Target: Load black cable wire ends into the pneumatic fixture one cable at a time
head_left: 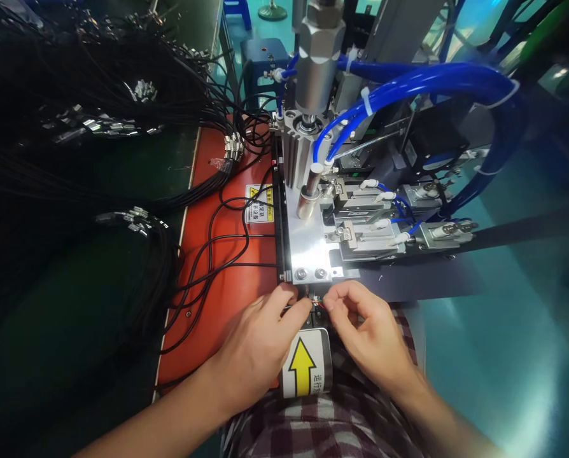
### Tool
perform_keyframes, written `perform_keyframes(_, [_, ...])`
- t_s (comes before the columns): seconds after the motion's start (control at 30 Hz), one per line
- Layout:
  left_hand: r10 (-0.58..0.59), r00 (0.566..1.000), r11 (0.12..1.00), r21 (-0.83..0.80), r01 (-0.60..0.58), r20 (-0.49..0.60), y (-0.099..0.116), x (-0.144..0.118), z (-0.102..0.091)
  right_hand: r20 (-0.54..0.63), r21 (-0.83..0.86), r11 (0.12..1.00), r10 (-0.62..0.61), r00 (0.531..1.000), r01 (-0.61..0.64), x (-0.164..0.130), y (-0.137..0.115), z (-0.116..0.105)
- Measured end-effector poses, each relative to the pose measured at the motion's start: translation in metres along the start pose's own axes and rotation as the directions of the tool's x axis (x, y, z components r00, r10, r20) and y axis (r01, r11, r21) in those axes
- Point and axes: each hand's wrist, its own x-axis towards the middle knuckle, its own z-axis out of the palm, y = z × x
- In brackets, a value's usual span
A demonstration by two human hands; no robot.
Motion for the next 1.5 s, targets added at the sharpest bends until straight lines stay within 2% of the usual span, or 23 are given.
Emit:
perform_keyframes(0.2, [-0.012, 1.0, 1.0, 0.008, 0.012, -0.006, 0.002, 0.0024, -0.0006, -0.05, -0.018, 0.999, -0.049, 0.998, 0.048, -0.0037, 0.0035, 0.0069])
perform_keyframes(0.8, [-0.009, 1.0, 1.0, -0.008, 0.009, 0.012, -0.0015, -0.0022, 0.0013, -0.02, 0.029, 0.999, 0.038, 0.999, -0.037, -0.0027, 0.0068, 0.0073])
perform_keyframes(1.03, [-0.01, 1.0, 1.0, -0.007, 0.01, -0.006, -0.0015, -0.0014, 0.0029, -0.017, 0.014, 1.0, -0.014, 1.0, 0.014, -0.0022, 0.0036, 0.0077])
perform_keyframes(1.5, [0.001, 1.0, 1.0, -0.001, -0.001, -0.023, -0.0034, -0.0027, 0.003, -0.033, -0.033, 0.999, -0.039, 0.999, 0.037, -0.0018, 0.0049, 0.0071])
